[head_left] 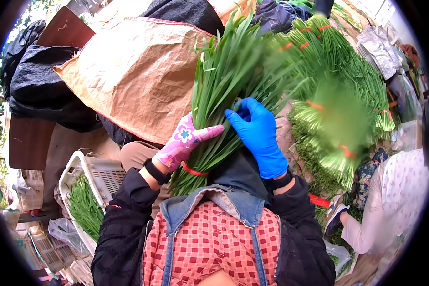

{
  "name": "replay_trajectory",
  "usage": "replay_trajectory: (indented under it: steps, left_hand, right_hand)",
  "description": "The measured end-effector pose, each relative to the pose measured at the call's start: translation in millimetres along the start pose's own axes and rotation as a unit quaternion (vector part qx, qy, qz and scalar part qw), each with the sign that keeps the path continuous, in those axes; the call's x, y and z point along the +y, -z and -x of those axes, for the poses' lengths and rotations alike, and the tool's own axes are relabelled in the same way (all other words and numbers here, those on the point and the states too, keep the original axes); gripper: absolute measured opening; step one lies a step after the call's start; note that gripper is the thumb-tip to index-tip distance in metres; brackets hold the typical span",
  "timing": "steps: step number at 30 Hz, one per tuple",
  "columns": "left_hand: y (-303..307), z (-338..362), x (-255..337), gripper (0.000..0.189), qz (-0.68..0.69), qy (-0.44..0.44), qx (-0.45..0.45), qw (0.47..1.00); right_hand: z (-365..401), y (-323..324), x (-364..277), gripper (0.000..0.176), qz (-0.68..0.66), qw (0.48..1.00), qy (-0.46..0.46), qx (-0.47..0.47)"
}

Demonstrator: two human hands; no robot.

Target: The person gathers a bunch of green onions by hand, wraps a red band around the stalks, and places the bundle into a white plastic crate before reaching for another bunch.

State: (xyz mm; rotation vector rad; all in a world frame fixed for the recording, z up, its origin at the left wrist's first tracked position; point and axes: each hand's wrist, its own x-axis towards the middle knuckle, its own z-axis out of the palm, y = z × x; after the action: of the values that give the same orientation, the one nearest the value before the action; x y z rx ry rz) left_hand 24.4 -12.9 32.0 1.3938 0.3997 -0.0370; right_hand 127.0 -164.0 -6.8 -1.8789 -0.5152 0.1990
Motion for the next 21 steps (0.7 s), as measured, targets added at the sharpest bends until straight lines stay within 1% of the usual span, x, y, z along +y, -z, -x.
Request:
replay_trajectory:
  steps: [1,2,3,4,5,6,7,9,10,11,13,14,15,17,18,19,20,21]
  left_hand:
    - [2.1,-0.3,1.2,0.051,0.001,-0.001,0.000,1.000]
    - [5.1,-0.6,2.7,0.053,0.031,0.029,-0.013,0.999]
    - [7.5,-0.4,3.6,0.054,0.061,0.059,-0.025,0.996]
    - [9.5,-0.3,3.0,0.051,0.083,0.073,-0.026,0.994]
    - [12.3,-0.1,1.7,0.051,0.082,0.072,-0.024,0.994]
    - [15.0,-0.5,0.1,0.051,0.091,0.076,-0.023,0.993]
    - [16.6,-1.9,-0.5,0.050,0.098,0.079,-0.024,0.992]
    - [16.2,-1.6,-0.7,0.049,0.104,0.074,-0.031,0.991]
    - [16.3,-0.8,0.1,0.049,0.114,0.081,-0.027,0.990]
    - [16.7,0.0,1.0,0.048,0.123,0.089,-0.022,0.988]
    - [16.7,-0.9,0.3,0.049,0.121,0.080,-0.021,0.989]
    - [16.0,-2.1,-0.9,0.050,0.122,0.075,-0.021,0.989]
    - [15.2,-2.6,-2.2,0.050,0.123,0.072,-0.022,0.989]
    - [13.7,0.5,-3.6,0.049,0.132,0.086,-0.019,0.987]
    - [15.5,1.4,-4.4,0.048,0.112,0.068,-0.008,0.991]
    - [17.7,1.3,-4.5,0.048,0.093,0.049,0.003,0.994]
    - [17.5,3.8,-0.8,0.047,0.074,0.026,0.009,0.997]
    - [18.1,5.2,1.4,0.047,0.077,0.027,0.004,0.997]
  right_hand:
    - [-0.3,-1.2,5.9,0.027,-0.051,0.999,-0.007,-0.017]
    - [2.9,-5.0,10.9,0.021,-0.089,0.996,-0.008,0.002]
    - [6.0,-7.2,11.8,0.021,-0.089,0.996,-0.008,0.000]
    - [8.9,-9.6,12.2,0.016,-0.158,0.987,-0.012,0.009]
    - [11.4,-12.0,11.5,0.012,-0.226,0.974,-0.016,0.018]
    - [14.2,-14.0,8.5,0.009,-0.258,0.966,-0.016,0.030]
    - [15.1,-14.5,7.2,0.009,-0.259,0.965,-0.013,0.031]
    - [16.6,-13.7,5.7,0.013,-0.329,0.938,-0.109,0.011]
    - [16.5,-12.4,1.5,0.016,-0.336,0.932,-0.134,0.002]
    - [16.6,-12.1,1.5,0.016,-0.337,0.932,-0.132,0.002]
    - [16.6,-10.9,4.2,0.017,-0.413,0.894,-0.171,-0.021]
    - [17.2,-12.4,9.2,0.019,-0.461,0.867,-0.192,0.000]
    - [11.1,-5.1,17.8,0.019,-0.461,0.866,-0.193,0.002]
    - [-3.5,26.4,42.4,0.021,-0.603,0.786,-0.131,0.030]
    - [-0.9,45.0,41.2,0.021,-0.604,0.785,-0.131,0.033]
    - [4.0,68.2,31.5,0.021,-0.438,0.891,-0.119,-0.002]
    - [11.4,86.2,29.2,0.022,-0.252,0.961,-0.106,-0.036]
    - [22.8,97.4,41.3,0.022,-0.248,0.962,-0.107,-0.032]
